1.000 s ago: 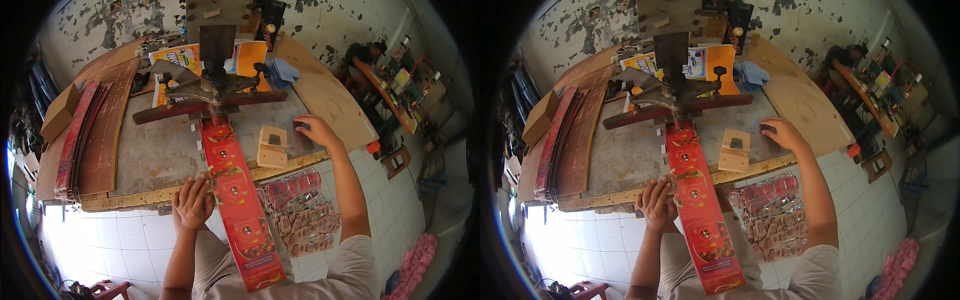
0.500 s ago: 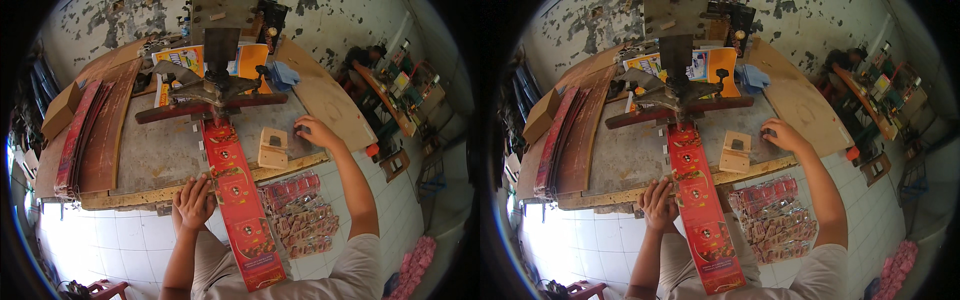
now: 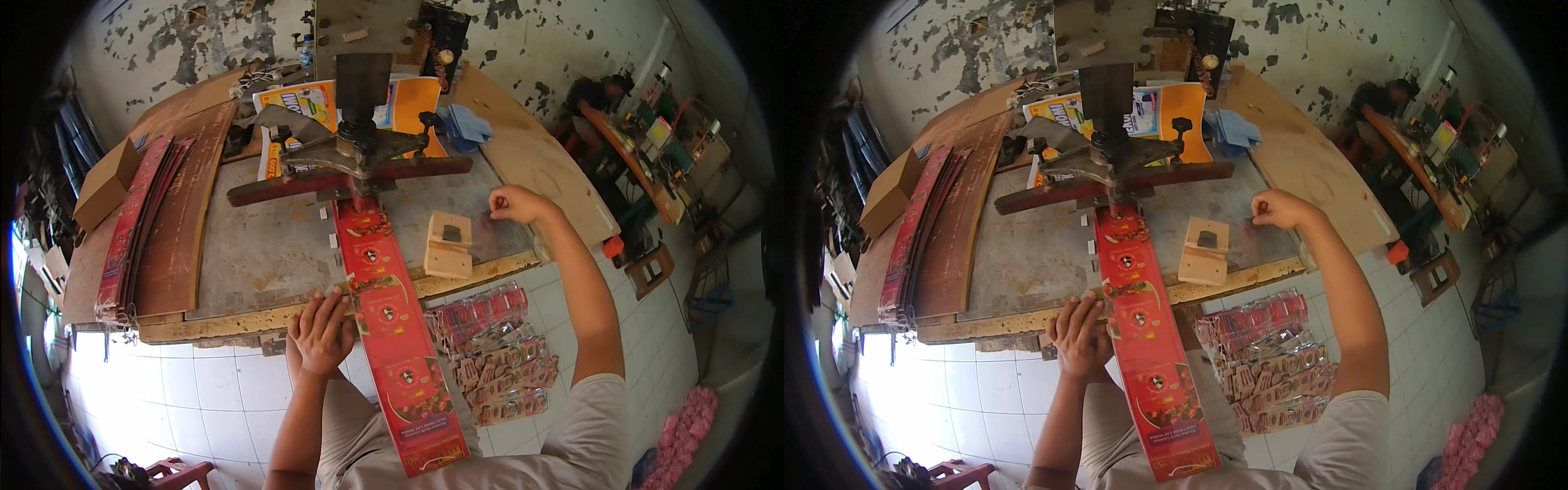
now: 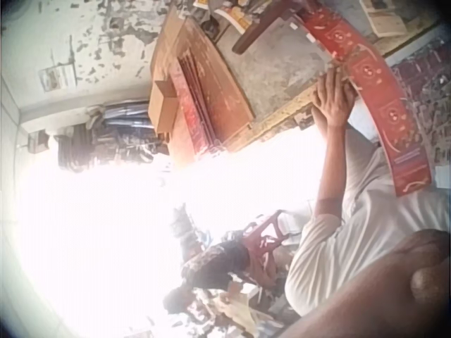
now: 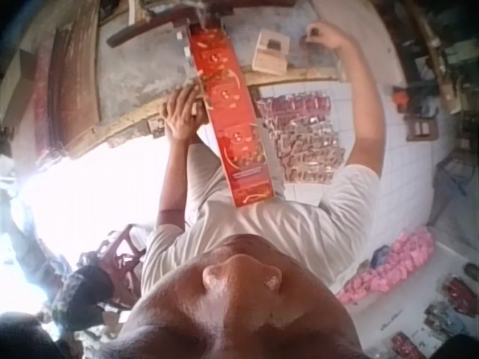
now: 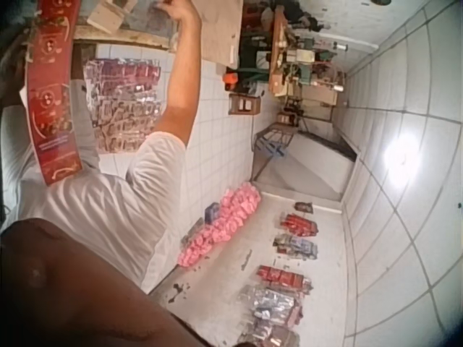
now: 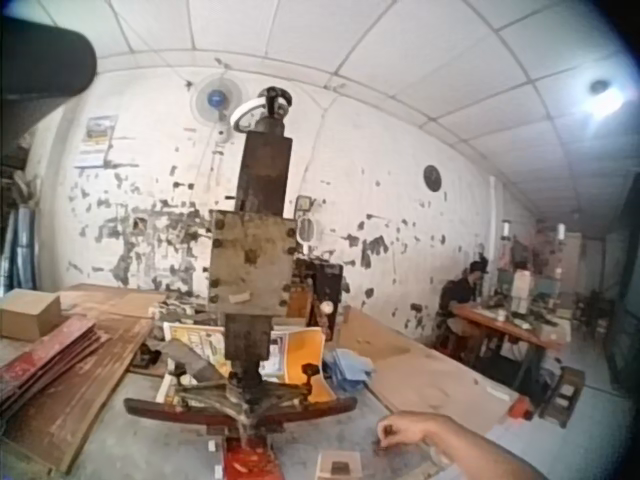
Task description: The person seals several long red packaging strips using a small wooden hand-sealer on a workbench. The person aligns each strip under the machine, applies pressure with the wooden tool, and then sets the sealed strip aside.
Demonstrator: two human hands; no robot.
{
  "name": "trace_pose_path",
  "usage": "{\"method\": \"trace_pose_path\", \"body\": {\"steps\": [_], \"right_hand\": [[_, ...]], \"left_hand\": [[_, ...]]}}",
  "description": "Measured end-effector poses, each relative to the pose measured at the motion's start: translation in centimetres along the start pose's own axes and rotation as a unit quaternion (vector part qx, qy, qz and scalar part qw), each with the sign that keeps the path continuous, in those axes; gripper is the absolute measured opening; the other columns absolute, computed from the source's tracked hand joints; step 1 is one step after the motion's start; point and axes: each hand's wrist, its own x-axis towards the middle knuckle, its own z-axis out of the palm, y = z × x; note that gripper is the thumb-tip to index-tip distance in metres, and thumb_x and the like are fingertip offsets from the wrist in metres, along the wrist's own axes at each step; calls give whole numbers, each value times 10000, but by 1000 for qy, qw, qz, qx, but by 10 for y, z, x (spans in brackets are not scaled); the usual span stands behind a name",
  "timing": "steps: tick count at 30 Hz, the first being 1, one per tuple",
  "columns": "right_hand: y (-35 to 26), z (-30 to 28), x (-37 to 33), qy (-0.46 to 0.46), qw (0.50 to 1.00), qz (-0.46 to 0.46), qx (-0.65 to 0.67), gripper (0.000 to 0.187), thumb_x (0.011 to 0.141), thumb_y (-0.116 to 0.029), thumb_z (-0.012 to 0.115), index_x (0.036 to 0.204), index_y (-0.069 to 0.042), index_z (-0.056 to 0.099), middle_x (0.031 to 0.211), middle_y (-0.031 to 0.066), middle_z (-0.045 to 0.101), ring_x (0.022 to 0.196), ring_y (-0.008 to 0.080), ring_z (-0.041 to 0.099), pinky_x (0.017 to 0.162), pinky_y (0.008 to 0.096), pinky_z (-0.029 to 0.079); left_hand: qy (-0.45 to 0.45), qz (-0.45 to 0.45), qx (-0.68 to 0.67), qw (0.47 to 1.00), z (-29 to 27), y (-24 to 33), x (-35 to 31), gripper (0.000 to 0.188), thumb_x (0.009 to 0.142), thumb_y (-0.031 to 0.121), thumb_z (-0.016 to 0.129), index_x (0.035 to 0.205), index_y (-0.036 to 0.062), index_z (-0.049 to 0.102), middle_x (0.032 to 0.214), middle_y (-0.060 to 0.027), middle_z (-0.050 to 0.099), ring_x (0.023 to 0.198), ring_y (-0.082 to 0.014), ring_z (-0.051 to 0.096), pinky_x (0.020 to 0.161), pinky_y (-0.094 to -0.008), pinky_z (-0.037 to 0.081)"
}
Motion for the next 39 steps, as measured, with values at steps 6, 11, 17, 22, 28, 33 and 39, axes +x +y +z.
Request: {"method": "trace_pose_path", "body": {"steps": [6,11,17,22,28,33,39], "right_hand": [[-4,-8,-19,30,999,10,-8,146,996,-83,817,1104,-10,751,974,58,751,888,172,715,848,347,579],[-26,-40,-44,106,978,-24,175,161,1049,-48,721,1201,3,717,988,75,764,910,150,730,868,338,589],[-78,-52,-47,148,967,-70,194,102,1109,-44,656,1188,12,688,994,65,745,918,155,720,876,319,582],[-110,-46,-43,233,941,-114,216,150,1121,-80,665,1228,10,718,1021,64,765,869,138,714,844,306,574],[-89,17,10,237,941,-88,226,148,1120,-69,667,1240,5,712,1056,72,780,837,130,704,814,309,570],[-65,48,30,264,942,-60,197,145,1120,-65,662,1235,10,708,1057,79,787,802,123,685,787,310,574],[-62,54,37,250,939,-60,229,158,1128,-70,652,1254,11,701,1056,71,792,810,114,666,802,306,575]], "left_hand": [[0,8,11,1000,1,0,1,449,942,252,729,1383,207,798,1530,48,727,1428,-198,613,1188,-415,338],[-3,17,0,1000,4,0,0,426,965,244,710,1379,178,785,1505,-7,736,1419,-279,629,1223,-465,354],[0,10,15,1000,0,-1,0,438,944,245,723,1375,203,794,1515,33,732,1426,-221,614,1201,-431,341],[1,5,7,1000,0,1,0,443,944,240,726,1380,205,792,1512,31,733,1423,-224,617,1202,-433,340],[0,6,-1,1000,0,0,-1,433,960,234,722,1387,189,777,1500,-9,736,1409,-277,634,1211,-478,358],[-7,11,-6,1000,0,0,-1,434,955,236,726,1384,191,777,1505,-8,733,1406,-275,633,1198,-481,361],[0,11,1,1000,0,0,-1,430,948,225,729,1374,191,779,1498,-5,736,1409,-274,634,1222,-482,351]]}}
